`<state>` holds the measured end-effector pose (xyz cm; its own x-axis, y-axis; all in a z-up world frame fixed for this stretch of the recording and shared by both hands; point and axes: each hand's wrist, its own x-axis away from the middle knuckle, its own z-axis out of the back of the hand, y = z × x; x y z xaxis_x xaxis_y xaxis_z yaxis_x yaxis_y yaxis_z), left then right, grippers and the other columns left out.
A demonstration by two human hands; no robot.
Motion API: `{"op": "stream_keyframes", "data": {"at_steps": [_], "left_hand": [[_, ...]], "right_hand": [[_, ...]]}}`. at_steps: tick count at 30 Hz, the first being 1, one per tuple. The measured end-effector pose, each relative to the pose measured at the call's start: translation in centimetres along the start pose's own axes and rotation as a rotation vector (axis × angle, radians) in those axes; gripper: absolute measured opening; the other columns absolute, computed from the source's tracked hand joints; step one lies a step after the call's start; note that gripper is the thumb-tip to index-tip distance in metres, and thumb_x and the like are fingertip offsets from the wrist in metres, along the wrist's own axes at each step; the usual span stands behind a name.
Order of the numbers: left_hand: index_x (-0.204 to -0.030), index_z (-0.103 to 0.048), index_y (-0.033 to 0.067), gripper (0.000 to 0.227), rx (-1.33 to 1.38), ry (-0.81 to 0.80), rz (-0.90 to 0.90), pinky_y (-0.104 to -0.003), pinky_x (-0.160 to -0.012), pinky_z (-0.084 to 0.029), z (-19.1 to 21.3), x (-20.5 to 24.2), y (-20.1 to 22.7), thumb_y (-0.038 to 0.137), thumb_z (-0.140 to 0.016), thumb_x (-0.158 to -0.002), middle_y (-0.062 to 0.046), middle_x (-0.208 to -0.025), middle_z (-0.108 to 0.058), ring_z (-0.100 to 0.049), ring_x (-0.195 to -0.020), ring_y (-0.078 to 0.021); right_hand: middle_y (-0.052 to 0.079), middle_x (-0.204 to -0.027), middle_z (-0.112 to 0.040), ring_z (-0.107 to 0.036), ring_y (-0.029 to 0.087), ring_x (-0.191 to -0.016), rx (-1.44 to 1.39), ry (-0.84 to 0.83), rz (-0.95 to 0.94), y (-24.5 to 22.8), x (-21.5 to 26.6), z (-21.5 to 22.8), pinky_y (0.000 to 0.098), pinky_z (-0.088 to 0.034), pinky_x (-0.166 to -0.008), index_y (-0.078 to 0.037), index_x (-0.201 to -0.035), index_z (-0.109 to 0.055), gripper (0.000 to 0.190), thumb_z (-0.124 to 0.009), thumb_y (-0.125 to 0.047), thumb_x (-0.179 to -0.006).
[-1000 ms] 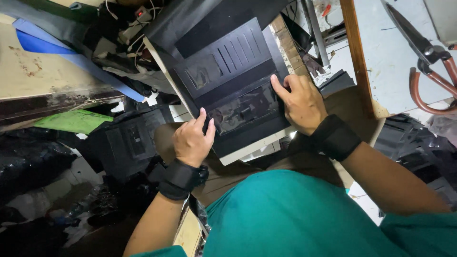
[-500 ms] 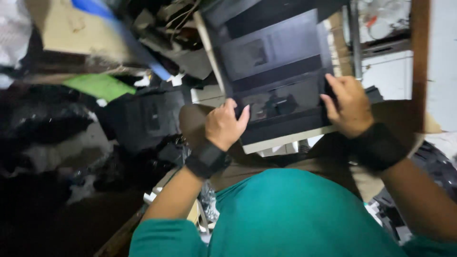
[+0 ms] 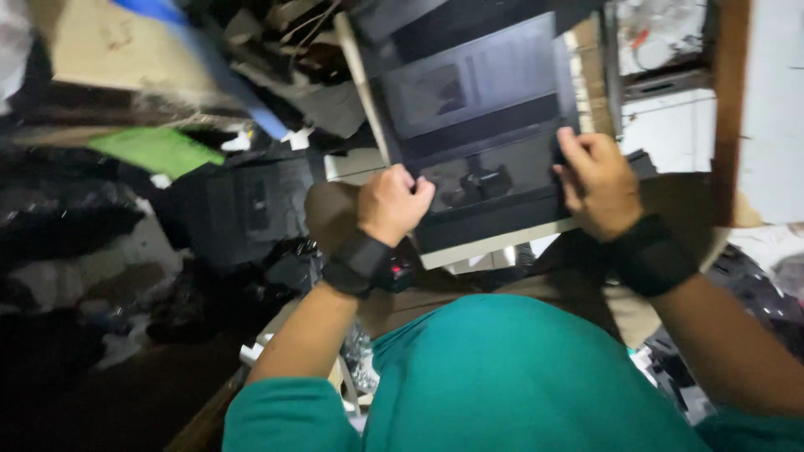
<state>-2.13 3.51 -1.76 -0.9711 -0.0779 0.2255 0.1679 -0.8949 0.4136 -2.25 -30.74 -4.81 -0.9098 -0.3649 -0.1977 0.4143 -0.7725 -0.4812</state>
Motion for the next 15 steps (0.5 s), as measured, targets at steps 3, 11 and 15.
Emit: {"op": "stream_keyframes", "data": {"at_steps": [3, 11, 15], "left_hand": [[-0.072, -0.068, 0.0091, 0.026, 0.035, -0.015, -0.035, -0.052, -0.062, -0.057, -0.1, -0.2, -0.3, 0.034, -0.071, -0.08, -0.019, -0.066, -0.069, -0.073, -0.074, -0.0429], [-0.071, -0.068, 0.0115, 0.026, -0.003, -0.035, 0.053, -0.046, -0.064, -0.058, 0.0, -0.5, -0.5, 0.036, -0.071, -0.077, -0.009, -0.062, -0.07, -0.074, -0.075, -0.035], [-0.069, -0.067, 0.0106, 0.027, -0.003, -0.057, 0.079, -0.047, -0.063, -0.058, 0.5, -0.5, -0.1, 0.036, -0.072, -0.076, -0.008, -0.06, -0.069, -0.073, -0.072, -0.0352]], "right_hand": [[0.019, -0.11, -0.06, -0.063, 0.04, -0.099, 0.065, 0.037, 0.033, 0.9, 0.4, -1.2, 0.0455, -0.05, -0.085, -0.003, -0.148, -0.062, 0.053, -0.069, -0.011, -0.096], [0.009, -0.106, -0.054, -0.061, 0.03, -0.095, 0.103, 0.07, -0.016, 0.1, -0.2, -0.9, 0.038, -0.051, -0.085, -0.011, -0.149, -0.06, 0.047, -0.059, -0.023, -0.103], [0.006, -0.1, -0.05, -0.06, 0.028, -0.09, 0.135, 0.042, -0.057, -0.3, -0.8, -0.9, 0.0376, -0.053, -0.079, -0.017, -0.151, -0.058, 0.05, -0.059, -0.03, -0.103]]}}
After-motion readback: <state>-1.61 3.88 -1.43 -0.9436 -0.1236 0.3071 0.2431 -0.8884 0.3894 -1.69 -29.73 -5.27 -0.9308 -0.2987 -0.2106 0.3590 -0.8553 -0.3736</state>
